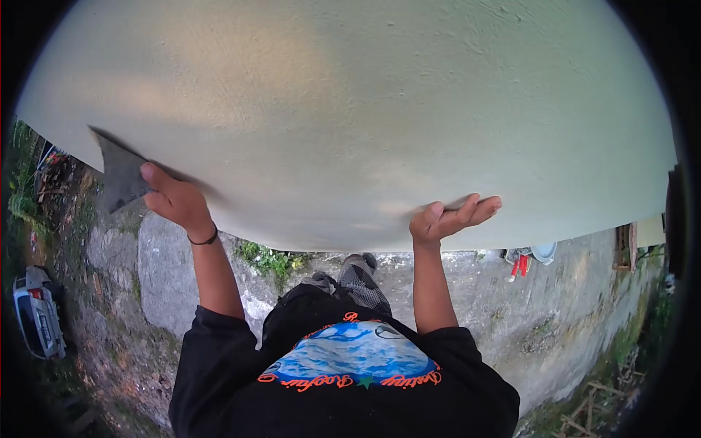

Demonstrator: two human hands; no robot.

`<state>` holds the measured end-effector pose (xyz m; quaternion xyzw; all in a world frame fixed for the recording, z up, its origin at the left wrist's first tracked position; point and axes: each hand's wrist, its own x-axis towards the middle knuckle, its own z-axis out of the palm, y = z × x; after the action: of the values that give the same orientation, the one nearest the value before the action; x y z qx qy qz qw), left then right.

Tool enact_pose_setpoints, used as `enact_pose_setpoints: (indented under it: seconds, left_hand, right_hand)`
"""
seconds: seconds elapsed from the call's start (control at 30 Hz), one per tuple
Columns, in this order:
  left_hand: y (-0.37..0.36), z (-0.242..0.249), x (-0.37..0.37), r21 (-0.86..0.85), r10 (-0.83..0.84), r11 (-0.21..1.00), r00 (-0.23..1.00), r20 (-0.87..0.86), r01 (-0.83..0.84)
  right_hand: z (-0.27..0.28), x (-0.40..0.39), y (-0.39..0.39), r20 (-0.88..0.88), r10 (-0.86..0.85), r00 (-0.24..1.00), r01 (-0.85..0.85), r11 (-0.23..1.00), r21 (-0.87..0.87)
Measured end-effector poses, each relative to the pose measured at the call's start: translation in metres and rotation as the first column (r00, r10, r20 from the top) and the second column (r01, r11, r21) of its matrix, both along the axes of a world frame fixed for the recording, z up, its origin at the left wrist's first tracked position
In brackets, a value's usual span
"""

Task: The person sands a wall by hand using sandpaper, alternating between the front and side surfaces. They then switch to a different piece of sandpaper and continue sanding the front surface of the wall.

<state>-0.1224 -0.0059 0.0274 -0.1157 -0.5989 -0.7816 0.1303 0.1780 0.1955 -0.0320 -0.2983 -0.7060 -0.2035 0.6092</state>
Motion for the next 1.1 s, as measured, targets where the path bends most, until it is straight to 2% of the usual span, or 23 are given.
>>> enact_pose_setpoints:
  seconds: [0.03,0.07,0.13,0.2,0.23,0.27,0.3,0.4,0.43,0.47,0.57,0.63,0.67,0.73,0.77,0.8,0.83,0.87,0.9,0.97,1.0,1.07,1.1]
  left_hand:
    - [-0.002,0.033,-0.003,0.063,-0.011,0.998,0.987,0.163,0.001]
    - [0.005,0.036,0.001,0.061,-0.031,0.998,0.988,0.154,0.022]
    - [0.017,0.041,0.013,0.033,0.239,0.971,0.958,-0.162,-0.236]
    - [0.024,-0.038,0.011,-0.097,0.094,0.989,0.974,-0.205,-0.116]
    - [0.04,-0.035,0.044,-0.155,0.16,0.945,0.82,-0.55,-0.289]
    - [0.039,-0.066,0.057,-0.278,0.103,0.907,0.807,-0.582,-0.316]
    - [0.036,-0.1,0.07,-0.311,0.03,0.925,0.859,-0.511,-0.217]
    - [0.025,-0.113,0.082,-0.393,-0.099,0.912,0.87,-0.483,-0.114]
    - [0.02,-0.108,0.078,-0.401,-0.145,0.913,0.86,-0.489,-0.074]
    - [0.021,-0.09,0.062,-0.392,-0.07,0.899,0.819,-0.569,-0.196]
    - [0.027,-0.021,0.03,-0.265,0.074,0.932,0.847,-0.527,-0.247]
    - [0.033,0.004,0.022,0.022,0.089,0.996,0.936,-0.34,-0.087]
    - [0.043,0.012,0.036,0.046,0.14,0.99,0.902,-0.408,-0.133]
    - [0.057,-0.013,0.068,-0.234,0.151,0.907,0.79,-0.594,-0.349]
    - [0.058,-0.029,0.09,-0.288,0.045,0.915,0.779,-0.626,-0.284]
    - [0.054,-0.046,0.115,-0.371,-0.106,0.915,0.795,-0.598,-0.158]
    - [0.044,-0.06,0.14,-0.469,-0.296,0.883,0.789,-0.539,0.012]
    - [0.028,-0.075,0.161,-0.53,-0.514,0.816,0.712,-0.478,0.232]
    - [0.014,-0.071,0.175,-0.527,-0.616,0.771,0.628,-0.476,0.357]
    - [-0.017,-0.1,0.187,-0.557,-0.716,0.621,0.689,-0.117,0.551]
    - [-0.015,-0.092,0.184,-0.554,-0.712,0.63,0.69,-0.133,0.544]
    - [-0.022,-0.066,0.185,-0.235,-0.593,0.785,0.805,-0.016,0.573]
    - [-0.027,-0.056,0.185,-0.243,-0.596,0.781,0.803,-0.015,0.575]
  right_hand:
    - [0.0,-0.001,0.001,0.006,0.007,1.0,-0.007,1.0,0.012]
    - [0.001,-0.002,0.002,0.01,0.02,1.0,-0.02,0.999,0.028]
    - [0.002,-0.003,0.001,0.0,0.011,1.0,-0.011,0.999,0.03]
    - [0.002,-0.002,0.001,0.006,0.011,1.0,-0.011,1.0,0.03]
    - [0.002,-0.002,0.002,0.011,0.011,1.0,-0.011,0.999,0.033]
    - [0.002,-0.002,0.002,0.011,0.013,1.0,-0.013,0.999,0.039]
    - [0.002,-0.002,0.002,0.007,0.011,1.0,-0.011,0.999,0.04]
    - [0.003,-0.002,0.004,0.01,0.019,1.0,-0.019,0.998,0.058]
    - [0.003,-0.003,0.004,0.009,0.006,1.0,-0.006,0.999,0.049]
    - [0.003,-0.003,0.002,0.013,-0.004,1.0,0.003,0.999,0.036]
    - [0.004,-0.002,0.001,0.021,-0.005,1.0,0.004,1.0,0.023]
    - [0.002,0.0,-0.001,0.017,0.016,1.0,-0.016,1.0,0.001]
    - [0.0,-0.001,-0.002,0.015,0.026,1.0,-0.026,0.999,-0.044]
    - [-0.008,-0.002,-0.009,0.0,0.04,0.999,-0.04,0.994,-0.106]
    - [-0.011,-0.005,-0.015,-0.011,0.06,0.998,-0.061,0.985,-0.163]
    - [-0.014,-0.008,-0.026,-0.014,0.06,0.998,-0.061,0.984,-0.169]
    - [-0.018,-0.012,-0.041,-0.06,0.121,0.991,-0.134,0.95,-0.284]
    - [-0.019,-0.014,-0.054,-0.114,0.18,0.977,-0.21,0.9,-0.381]
    - [-0.02,-0.014,-0.067,-0.117,0.187,0.975,-0.218,0.904,-0.367]
    - [-0.02,-0.011,-0.091,-0.273,0.441,0.855,-0.519,0.739,-0.431]
    - [-0.017,-0.007,-0.094,-0.275,0.447,0.851,-0.525,0.743,-0.416]
    - [-0.005,0.007,-0.1,-0.551,0.58,0.599,-0.779,0.266,-0.567]
    - [0.004,0.011,-0.102,-0.557,0.574,0.6,-0.78,0.265,-0.567]
